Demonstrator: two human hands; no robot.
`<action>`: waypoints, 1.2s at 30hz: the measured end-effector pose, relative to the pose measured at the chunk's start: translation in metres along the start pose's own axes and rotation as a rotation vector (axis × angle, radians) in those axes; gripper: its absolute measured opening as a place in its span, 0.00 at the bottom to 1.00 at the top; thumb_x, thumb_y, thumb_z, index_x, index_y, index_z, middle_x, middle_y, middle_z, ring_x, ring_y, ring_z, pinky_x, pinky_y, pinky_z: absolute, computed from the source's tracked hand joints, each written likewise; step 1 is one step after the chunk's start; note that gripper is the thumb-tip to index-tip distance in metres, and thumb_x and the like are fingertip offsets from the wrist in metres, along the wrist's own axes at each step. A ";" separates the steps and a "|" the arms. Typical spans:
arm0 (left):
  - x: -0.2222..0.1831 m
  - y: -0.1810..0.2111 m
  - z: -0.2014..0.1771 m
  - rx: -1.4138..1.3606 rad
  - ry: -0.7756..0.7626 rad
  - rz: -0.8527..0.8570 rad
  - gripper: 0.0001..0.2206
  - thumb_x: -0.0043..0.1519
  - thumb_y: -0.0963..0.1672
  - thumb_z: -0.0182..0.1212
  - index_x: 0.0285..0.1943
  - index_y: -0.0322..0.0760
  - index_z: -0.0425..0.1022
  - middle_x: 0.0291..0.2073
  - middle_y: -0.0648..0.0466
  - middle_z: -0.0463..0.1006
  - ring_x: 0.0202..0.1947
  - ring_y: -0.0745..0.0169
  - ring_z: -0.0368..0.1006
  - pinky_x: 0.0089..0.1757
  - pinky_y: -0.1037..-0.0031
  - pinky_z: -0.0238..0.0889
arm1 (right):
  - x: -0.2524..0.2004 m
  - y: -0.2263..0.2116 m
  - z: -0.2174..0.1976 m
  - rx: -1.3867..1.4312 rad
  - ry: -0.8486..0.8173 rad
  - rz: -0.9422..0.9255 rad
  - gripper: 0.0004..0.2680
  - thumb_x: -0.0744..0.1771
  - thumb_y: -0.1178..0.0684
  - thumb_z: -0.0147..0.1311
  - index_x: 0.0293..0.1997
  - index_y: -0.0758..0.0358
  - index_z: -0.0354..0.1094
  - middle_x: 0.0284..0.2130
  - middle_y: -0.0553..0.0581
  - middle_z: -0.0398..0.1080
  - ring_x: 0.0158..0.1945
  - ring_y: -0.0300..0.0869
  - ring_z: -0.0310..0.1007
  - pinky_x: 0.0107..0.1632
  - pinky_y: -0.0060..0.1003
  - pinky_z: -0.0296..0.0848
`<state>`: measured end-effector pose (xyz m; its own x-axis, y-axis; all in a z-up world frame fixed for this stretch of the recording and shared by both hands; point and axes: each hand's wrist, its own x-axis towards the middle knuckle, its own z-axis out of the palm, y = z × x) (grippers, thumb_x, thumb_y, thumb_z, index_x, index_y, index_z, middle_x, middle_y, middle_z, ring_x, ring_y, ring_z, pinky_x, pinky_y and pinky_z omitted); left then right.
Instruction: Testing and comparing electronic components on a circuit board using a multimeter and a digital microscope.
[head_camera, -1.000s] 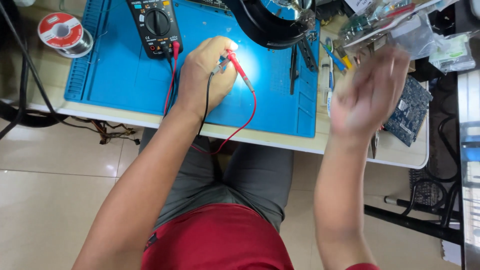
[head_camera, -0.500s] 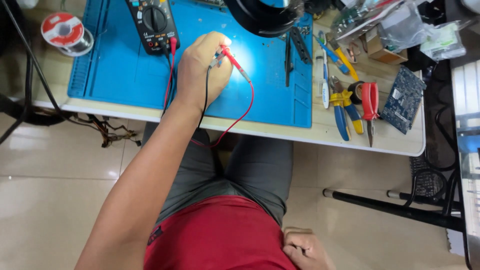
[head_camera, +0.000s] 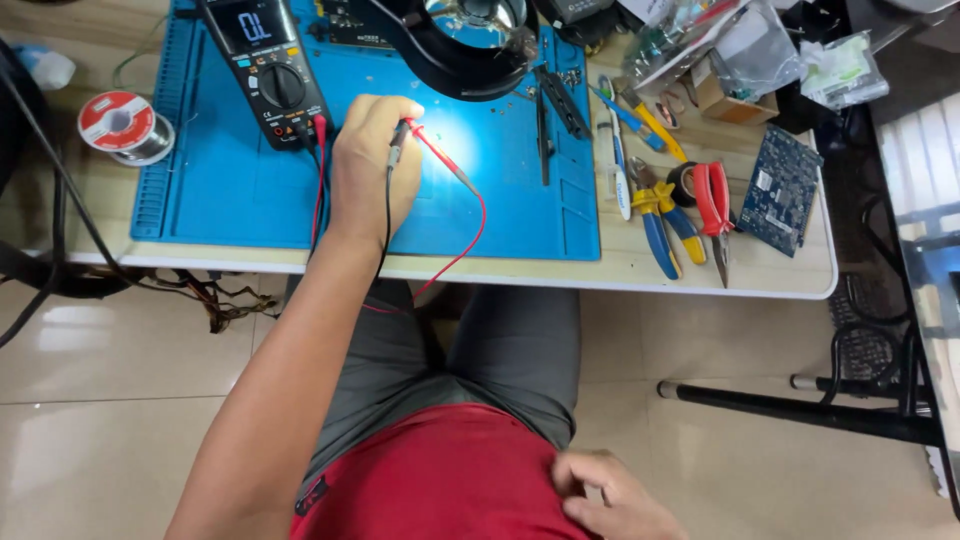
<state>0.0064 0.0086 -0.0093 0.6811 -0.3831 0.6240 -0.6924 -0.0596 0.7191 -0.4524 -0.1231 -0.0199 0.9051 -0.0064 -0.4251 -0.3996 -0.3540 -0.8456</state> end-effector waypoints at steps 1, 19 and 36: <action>0.000 0.000 0.001 0.005 0.003 -0.001 0.13 0.64 0.35 0.55 0.56 0.30 0.79 0.49 0.41 0.76 0.44 0.43 0.76 0.45 0.59 0.71 | 0.003 -0.006 0.002 -0.001 -0.005 -0.003 0.04 0.61 0.56 0.58 0.31 0.56 0.65 0.25 0.45 0.66 0.31 0.37 0.64 0.38 0.39 0.66; -0.001 0.008 0.000 0.049 -0.061 -0.054 0.12 0.58 0.36 0.55 0.48 0.36 0.79 0.45 0.47 0.76 0.37 0.52 0.72 0.39 0.63 0.66 | 0.062 -0.052 -0.028 -0.288 0.241 -0.129 0.13 0.66 0.51 0.67 0.58 0.53 0.82 0.53 0.50 0.82 0.43 0.38 0.84 0.50 0.36 0.82; 0.001 -0.003 0.001 0.074 -0.051 -0.001 0.06 0.66 0.41 0.61 0.49 0.41 0.78 0.41 0.52 0.74 0.43 0.38 0.78 0.44 0.59 0.75 | 0.323 -0.103 -0.112 0.057 0.365 -0.596 0.12 0.70 0.58 0.64 0.61 0.58 0.72 0.31 0.47 0.78 0.27 0.28 0.68 0.30 0.25 0.67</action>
<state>0.0091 0.0076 -0.0113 0.6704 -0.4290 0.6053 -0.7083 -0.1271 0.6944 -0.1032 -0.1932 -0.0342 0.9593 -0.1434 0.2432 0.1818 -0.3452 -0.9207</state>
